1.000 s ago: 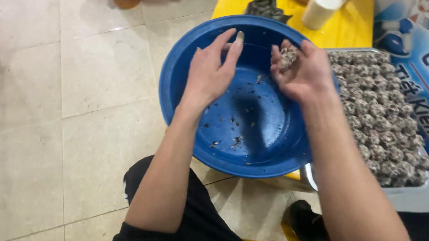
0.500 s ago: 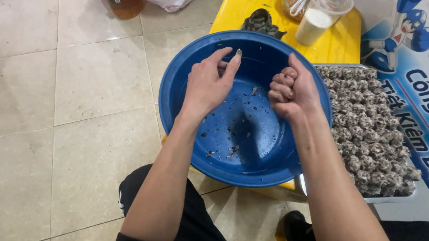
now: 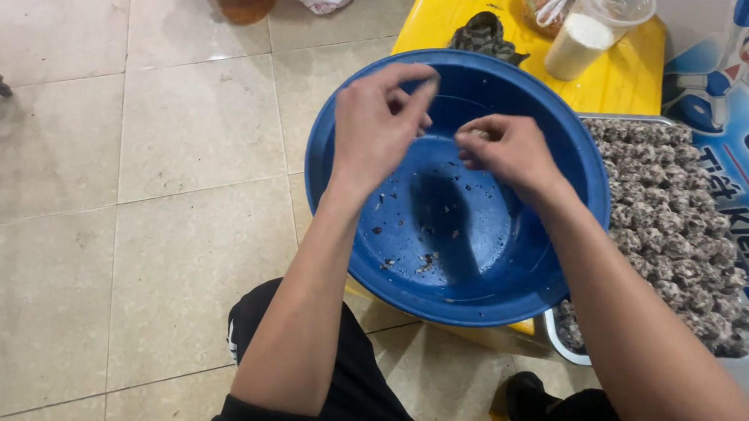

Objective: The person takes portions of a greyish meat mixture from a blue bowl, rolls them into small balls by hand, and places them into a metal tray. The person repeats this process until the bowl is empty, then scrapes the remaining bits from the bowl.

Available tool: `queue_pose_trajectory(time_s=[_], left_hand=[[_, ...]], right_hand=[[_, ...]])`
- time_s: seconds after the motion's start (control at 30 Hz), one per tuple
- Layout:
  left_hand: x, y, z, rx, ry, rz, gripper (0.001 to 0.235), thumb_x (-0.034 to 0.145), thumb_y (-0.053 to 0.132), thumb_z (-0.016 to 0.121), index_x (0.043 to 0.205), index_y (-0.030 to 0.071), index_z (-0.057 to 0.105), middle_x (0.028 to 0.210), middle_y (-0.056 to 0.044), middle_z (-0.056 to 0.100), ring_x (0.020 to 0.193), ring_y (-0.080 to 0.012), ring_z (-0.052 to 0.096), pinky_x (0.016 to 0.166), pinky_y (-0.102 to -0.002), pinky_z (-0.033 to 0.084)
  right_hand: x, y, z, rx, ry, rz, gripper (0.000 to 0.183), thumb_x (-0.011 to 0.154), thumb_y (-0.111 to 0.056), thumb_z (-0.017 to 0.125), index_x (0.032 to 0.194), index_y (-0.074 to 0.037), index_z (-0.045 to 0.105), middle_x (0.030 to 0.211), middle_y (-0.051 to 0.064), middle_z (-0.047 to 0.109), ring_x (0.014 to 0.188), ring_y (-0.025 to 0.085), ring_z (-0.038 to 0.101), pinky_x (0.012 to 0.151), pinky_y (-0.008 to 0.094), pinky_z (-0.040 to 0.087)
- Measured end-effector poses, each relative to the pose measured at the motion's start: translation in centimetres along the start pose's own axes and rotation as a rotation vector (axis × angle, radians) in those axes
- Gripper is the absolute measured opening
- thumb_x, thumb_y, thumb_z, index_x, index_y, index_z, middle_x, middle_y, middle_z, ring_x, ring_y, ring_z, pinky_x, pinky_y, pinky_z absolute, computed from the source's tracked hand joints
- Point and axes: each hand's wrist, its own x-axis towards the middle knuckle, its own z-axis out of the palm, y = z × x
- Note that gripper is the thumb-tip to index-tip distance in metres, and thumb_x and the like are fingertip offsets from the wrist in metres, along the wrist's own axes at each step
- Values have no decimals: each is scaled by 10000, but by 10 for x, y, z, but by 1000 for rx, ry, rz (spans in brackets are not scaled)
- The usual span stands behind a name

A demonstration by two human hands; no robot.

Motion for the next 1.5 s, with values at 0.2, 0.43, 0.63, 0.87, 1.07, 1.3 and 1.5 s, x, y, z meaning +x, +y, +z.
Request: queue_pose_trajectory(time_s=[0.2,0.43,0.63,0.87,1.07,1.3,1.5], left_hand=[[-3,-11,-2,325,-308,-77,285,772,182,829,1029,91,747,902,-143,751,907,-388,755,766,-546,613],[-14,-65,18,655,-633,-172,133,724,86,694,712,170,797,763,-135,771,828,-404,767,731,-504,625],[-6,-6,-13,509,-808,-291,583,796,393,833,1333,203,707,1284,-223,710,1253,-466,627,1050,-682,469],[3,-30,-38,767,2,-206,490,981,408,689,1358,98,648,1299,-155,684,1211,-357,599,973,-526,517],[4,-42,-51,745,13,-436,342,926,423,722,1056,111,776,982,-159,759,962,-423,694,761,-567,554],[5,-16,-55,518,143,-15,280,898,396,731,991,151,832,820,0,798,649,-166,656,574,-369,532],[4,-14,-60,463,176,130,328,944,444,705,1081,162,799,840,12,758,631,-105,605,594,-301,543]], right_hand=[[-11,-19,-18,-322,-69,-3,397,870,-411,848,1100,-106,739,1061,175,698,1026,362,644,871,476,497],[-33,-56,-8,-655,-364,290,356,927,-89,742,1268,-187,755,1221,204,745,814,306,751,752,429,599],[26,8,-34,-586,-108,170,335,999,-159,665,1318,-63,709,1249,285,685,1134,456,676,853,567,608],[32,56,0,-711,-186,-50,494,952,-151,440,1400,-43,618,1382,209,637,1318,430,553,1145,469,395],[-46,10,33,-730,-419,-254,299,1012,-301,564,1170,-126,749,1264,136,669,1061,298,701,922,419,609],[-95,-14,36,-516,-631,-522,226,919,-194,701,1117,-114,777,1188,93,739,1054,235,732,926,376,584],[-81,-16,11,-403,-136,-83,264,924,-230,711,1167,-173,799,1226,49,772,1172,187,715,1026,339,533]])
